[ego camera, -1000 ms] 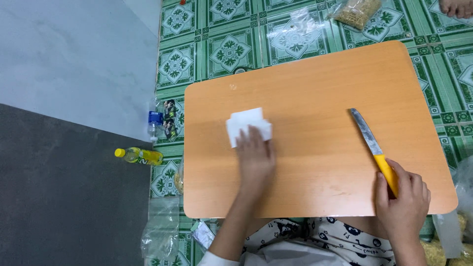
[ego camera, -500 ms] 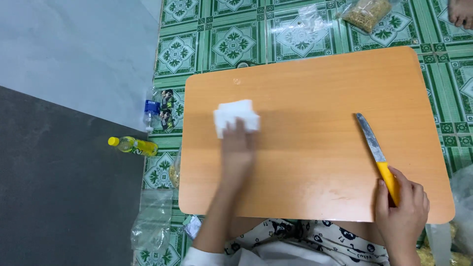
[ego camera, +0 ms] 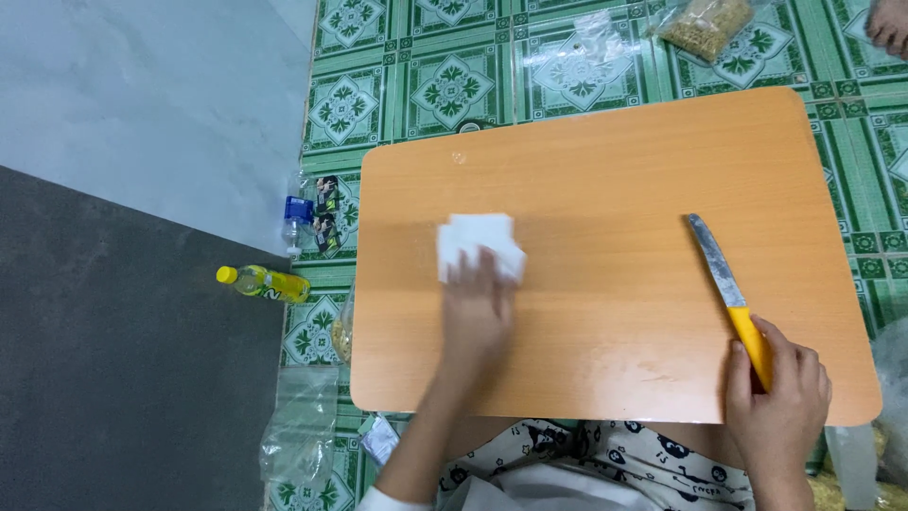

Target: Cleaning a small wooden table by wiping it with a tissue and scraping off residues with a knife.

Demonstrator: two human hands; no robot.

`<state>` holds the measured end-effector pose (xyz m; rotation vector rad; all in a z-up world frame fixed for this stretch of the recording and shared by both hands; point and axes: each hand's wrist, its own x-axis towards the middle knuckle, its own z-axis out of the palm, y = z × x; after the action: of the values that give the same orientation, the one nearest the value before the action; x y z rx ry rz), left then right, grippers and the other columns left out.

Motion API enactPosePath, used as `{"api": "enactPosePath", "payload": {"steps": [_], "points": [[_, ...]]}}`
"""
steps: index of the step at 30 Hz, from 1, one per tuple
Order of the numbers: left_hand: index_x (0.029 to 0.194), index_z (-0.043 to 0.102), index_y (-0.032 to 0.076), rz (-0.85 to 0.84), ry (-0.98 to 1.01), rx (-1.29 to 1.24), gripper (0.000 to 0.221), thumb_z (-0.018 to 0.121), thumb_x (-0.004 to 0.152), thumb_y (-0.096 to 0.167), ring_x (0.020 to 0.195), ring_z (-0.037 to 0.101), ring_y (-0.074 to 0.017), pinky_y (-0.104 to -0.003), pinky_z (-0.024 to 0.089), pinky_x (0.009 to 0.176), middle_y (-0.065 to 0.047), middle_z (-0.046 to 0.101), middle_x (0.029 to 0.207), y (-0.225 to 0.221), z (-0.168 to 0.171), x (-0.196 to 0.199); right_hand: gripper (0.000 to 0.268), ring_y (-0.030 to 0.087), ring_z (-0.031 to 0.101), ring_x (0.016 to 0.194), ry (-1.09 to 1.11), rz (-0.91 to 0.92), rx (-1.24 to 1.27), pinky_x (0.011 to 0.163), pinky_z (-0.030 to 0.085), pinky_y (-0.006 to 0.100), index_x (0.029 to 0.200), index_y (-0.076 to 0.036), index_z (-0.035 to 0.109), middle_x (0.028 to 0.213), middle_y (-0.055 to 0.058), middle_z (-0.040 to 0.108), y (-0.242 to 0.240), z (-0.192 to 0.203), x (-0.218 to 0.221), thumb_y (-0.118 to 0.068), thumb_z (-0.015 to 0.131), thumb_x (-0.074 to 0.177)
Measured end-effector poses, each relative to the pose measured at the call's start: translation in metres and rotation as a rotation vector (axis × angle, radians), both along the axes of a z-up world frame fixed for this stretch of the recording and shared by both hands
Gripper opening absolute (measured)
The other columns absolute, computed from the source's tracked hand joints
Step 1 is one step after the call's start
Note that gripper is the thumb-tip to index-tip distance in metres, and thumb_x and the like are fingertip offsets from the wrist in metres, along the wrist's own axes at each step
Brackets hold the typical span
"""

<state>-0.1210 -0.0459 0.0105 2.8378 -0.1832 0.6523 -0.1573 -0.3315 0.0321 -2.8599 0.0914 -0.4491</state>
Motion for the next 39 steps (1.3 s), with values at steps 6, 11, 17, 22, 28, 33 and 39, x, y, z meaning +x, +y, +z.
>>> {"api": "enactPosePath", "payload": {"steps": [6,11,17,22,28,33,39], "points": [[0.102,0.05,-0.009,-0.139,0.235,-0.253,0.04,0.037,0.081,0.022,0.111,0.037,-0.0374,-0.043,0.024,0.095,-0.021,0.046,0.114,-0.04,0.062,-0.022,0.032,0.027,0.05,0.079,-0.094,0.031,0.074,0.074,0.038,0.035,0.113,-0.001,0.056,0.088,0.014,0.051,0.006,0.008,-0.001,-0.01,0.057,0.083],[0.108,0.042,-0.009,0.052,0.069,0.009,0.043,0.038,0.083,0.026,0.111,0.032,-0.0454,-0.05,0.026,0.09,-0.026,0.036,0.121,0.008,0.015,0.019,0.032,0.028,0.049,0.076,-0.113,0.04,0.092,0.072,0.039,0.035,0.112,-0.001,0.056,0.087,0.015,0.05,0.004,0.007,-0.001,-0.009,0.057,0.082],[0.113,0.037,-0.01,0.075,0.171,-0.073,0.05,0.039,0.082,0.028,0.113,0.03,-0.0421,-0.048,0.023,0.091,-0.023,0.036,0.122,-0.007,0.032,-0.001,0.032,0.028,0.049,0.075,-0.104,0.018,0.082,0.071,0.038,0.035,0.113,-0.002,0.056,0.086,0.014,0.05,0.005,0.008,-0.001,-0.012,0.056,0.082],[0.113,0.042,-0.006,0.049,0.051,-0.043,0.043,0.045,0.08,0.021,0.112,0.036,-0.0381,-0.046,0.028,0.091,-0.018,0.043,0.119,-0.004,0.026,-0.011,0.032,0.027,0.049,0.076,-0.099,0.021,0.089,0.072,0.038,0.034,0.112,-0.003,0.056,0.086,0.014,0.049,0.005,0.007,-0.001,-0.012,0.057,0.082],[0.118,0.038,-0.001,0.251,0.29,-0.04,0.049,0.023,0.087,0.034,0.115,0.032,-0.0335,-0.044,0.024,0.093,-0.013,0.038,0.123,0.034,0.035,-0.006,0.031,0.028,0.049,0.075,-0.11,0.044,0.097,0.071,0.039,0.035,0.112,-0.001,0.057,0.087,0.015,0.05,0.002,0.007,-0.001,-0.01,0.057,0.082],[0.114,0.037,-0.008,0.385,0.416,-0.163,0.049,0.026,0.084,0.029,0.116,0.026,-0.0389,-0.045,0.02,0.095,-0.02,0.035,0.123,0.043,0.04,0.003,0.032,0.027,0.05,0.079,-0.112,0.037,0.052,0.076,0.039,0.035,0.115,-0.001,0.057,0.09,0.014,0.051,0.003,0.005,-0.003,-0.009,0.058,0.084],[0.093,0.052,-0.002,-0.077,-0.127,0.07,0.023,0.043,0.079,0.014,0.094,0.046,-0.0435,-0.052,0.036,0.081,-0.028,0.043,0.11,-0.023,0.03,0.013,0.031,0.023,0.049,0.078,-0.084,0.028,-0.021,0.074,0.038,0.031,0.116,-0.001,0.057,0.087,0.013,0.051,0.001,0.001,-0.003,-0.013,0.057,0.087]]}}
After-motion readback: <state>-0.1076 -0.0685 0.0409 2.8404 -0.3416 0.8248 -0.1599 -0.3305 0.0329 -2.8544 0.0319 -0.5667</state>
